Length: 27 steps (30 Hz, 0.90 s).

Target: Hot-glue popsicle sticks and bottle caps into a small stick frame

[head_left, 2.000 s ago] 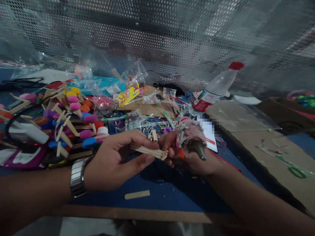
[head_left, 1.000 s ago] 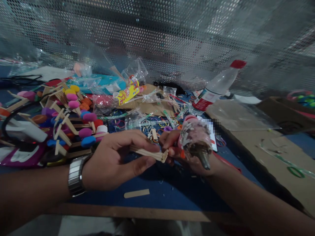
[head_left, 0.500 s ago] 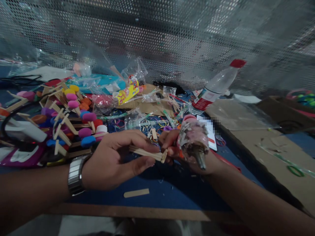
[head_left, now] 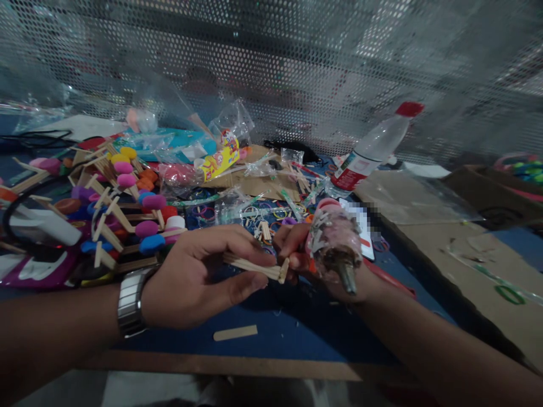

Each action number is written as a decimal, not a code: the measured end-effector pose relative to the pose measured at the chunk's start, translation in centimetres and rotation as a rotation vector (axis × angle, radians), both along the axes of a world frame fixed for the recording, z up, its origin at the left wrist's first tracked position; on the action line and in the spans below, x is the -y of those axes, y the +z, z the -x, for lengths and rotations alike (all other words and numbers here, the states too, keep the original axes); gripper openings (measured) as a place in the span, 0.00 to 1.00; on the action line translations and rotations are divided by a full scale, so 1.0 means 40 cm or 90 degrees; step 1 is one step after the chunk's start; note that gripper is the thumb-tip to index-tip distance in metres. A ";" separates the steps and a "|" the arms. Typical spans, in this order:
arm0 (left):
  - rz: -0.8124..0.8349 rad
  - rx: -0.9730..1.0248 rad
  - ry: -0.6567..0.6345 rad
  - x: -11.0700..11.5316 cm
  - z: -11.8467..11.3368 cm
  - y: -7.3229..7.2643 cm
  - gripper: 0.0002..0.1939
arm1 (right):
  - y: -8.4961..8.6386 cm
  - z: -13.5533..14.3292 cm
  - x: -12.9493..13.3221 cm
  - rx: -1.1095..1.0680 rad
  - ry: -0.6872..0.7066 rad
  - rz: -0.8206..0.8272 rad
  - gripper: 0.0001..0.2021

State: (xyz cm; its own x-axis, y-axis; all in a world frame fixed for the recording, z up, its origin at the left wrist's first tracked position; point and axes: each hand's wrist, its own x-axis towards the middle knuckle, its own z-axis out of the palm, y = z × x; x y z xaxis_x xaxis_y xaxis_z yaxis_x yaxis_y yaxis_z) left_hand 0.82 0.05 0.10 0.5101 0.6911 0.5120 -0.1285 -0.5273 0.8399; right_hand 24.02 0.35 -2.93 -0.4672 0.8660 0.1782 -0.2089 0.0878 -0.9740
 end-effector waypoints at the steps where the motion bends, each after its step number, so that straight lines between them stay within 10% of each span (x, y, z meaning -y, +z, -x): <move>1: -0.005 -0.004 0.000 0.000 0.000 0.000 0.08 | 0.000 0.000 0.000 -0.006 0.004 0.005 0.07; 27: -0.029 -0.014 -0.006 -0.002 0.002 0.001 0.05 | 0.000 0.001 0.000 0.027 -0.039 -0.042 0.09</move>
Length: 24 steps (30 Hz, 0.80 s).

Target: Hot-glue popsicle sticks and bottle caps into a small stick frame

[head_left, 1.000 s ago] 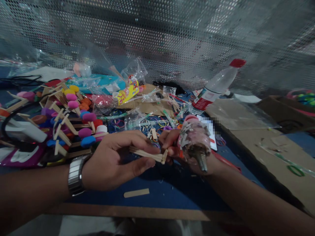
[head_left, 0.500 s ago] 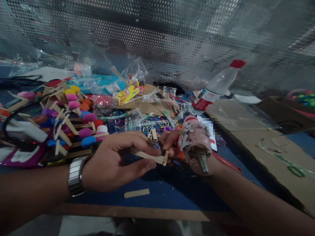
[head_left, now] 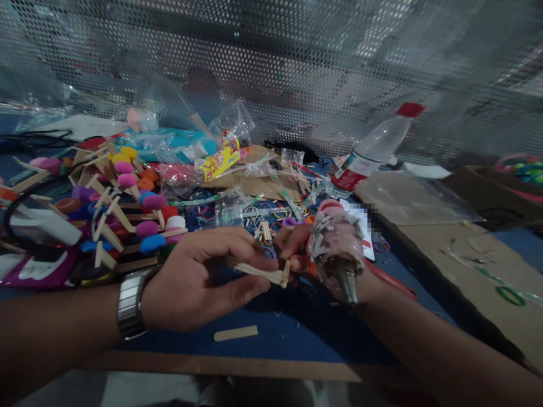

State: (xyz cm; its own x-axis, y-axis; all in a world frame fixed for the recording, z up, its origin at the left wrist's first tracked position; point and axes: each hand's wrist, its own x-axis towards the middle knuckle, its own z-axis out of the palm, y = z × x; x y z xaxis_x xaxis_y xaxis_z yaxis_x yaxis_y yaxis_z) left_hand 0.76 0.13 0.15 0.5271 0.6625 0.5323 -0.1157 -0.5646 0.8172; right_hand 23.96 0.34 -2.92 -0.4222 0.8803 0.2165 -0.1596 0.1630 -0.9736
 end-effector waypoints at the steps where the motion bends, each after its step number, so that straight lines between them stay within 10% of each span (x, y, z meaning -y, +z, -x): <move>1: 0.002 0.003 0.000 -0.001 0.000 0.000 0.06 | 0.000 0.000 0.000 -0.003 0.000 0.001 0.09; 24: 0.006 0.001 0.000 0.002 0.002 -0.001 0.07 | -0.005 0.003 0.000 -0.014 -0.024 0.000 0.08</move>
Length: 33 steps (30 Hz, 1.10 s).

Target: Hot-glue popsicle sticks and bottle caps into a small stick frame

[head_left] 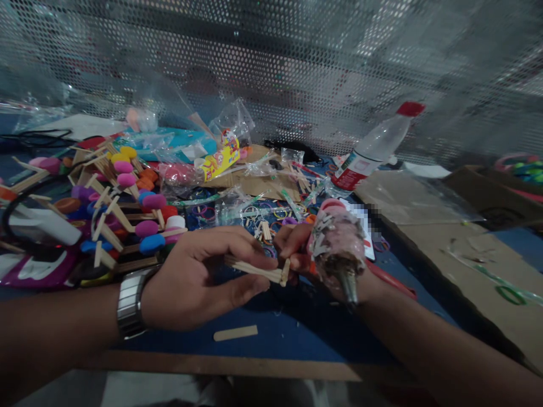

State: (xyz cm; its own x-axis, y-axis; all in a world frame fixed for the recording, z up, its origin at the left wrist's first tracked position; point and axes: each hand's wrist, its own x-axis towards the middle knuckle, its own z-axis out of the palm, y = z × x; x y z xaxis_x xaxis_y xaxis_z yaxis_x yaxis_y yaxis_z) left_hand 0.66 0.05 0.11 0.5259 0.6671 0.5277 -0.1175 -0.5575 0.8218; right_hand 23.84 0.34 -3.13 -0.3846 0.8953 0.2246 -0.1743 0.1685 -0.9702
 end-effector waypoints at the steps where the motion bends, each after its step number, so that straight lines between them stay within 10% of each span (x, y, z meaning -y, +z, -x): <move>1: 0.000 0.000 0.000 0.000 0.000 0.000 0.07 | 0.000 0.000 0.000 -0.002 0.000 0.000 0.08; 33: 0.000 0.005 -0.006 -0.001 0.002 -0.002 0.07 | -0.001 -0.002 -0.004 -0.017 0.029 -0.029 0.05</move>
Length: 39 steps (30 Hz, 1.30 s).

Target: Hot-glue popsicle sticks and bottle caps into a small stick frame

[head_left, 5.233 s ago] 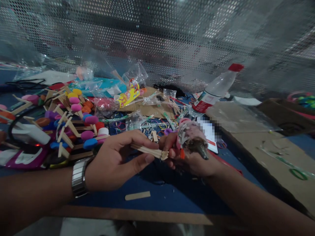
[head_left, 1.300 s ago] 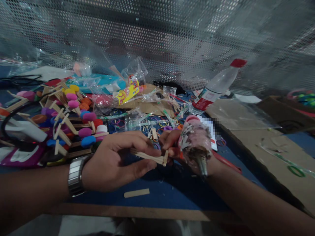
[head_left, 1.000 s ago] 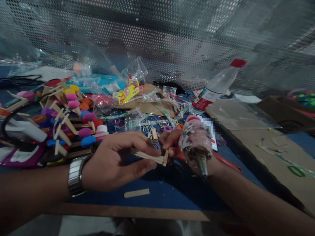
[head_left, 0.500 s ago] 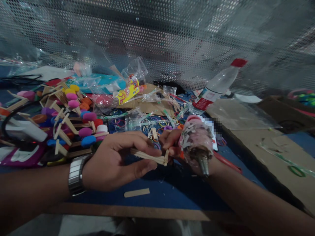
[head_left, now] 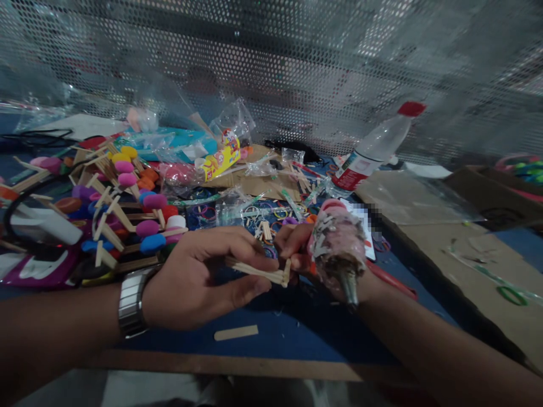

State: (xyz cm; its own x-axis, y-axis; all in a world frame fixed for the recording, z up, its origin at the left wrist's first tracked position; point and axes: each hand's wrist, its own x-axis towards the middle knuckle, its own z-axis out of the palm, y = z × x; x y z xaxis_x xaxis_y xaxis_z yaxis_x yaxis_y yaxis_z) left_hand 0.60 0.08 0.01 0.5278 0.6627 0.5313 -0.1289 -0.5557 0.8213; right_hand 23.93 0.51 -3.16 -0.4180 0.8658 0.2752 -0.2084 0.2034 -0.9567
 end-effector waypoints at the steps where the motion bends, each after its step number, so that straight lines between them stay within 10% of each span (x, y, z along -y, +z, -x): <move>1: 0.001 -0.001 0.000 0.000 0.000 0.000 0.07 | -0.001 -0.001 0.000 0.002 -0.001 -0.001 0.06; 39: 0.044 -0.007 0.021 0.005 -0.004 -0.002 0.08 | 0.014 0.014 0.008 -0.029 0.035 0.052 0.07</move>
State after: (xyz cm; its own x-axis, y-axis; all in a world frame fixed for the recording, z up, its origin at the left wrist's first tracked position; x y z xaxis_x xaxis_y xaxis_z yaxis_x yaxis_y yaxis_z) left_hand 0.74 -0.12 -0.06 0.5105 0.7151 0.4776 -0.1014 -0.5014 0.8592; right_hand 23.35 0.19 -2.61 -0.4542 0.8620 0.2252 -0.2611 0.1129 -0.9587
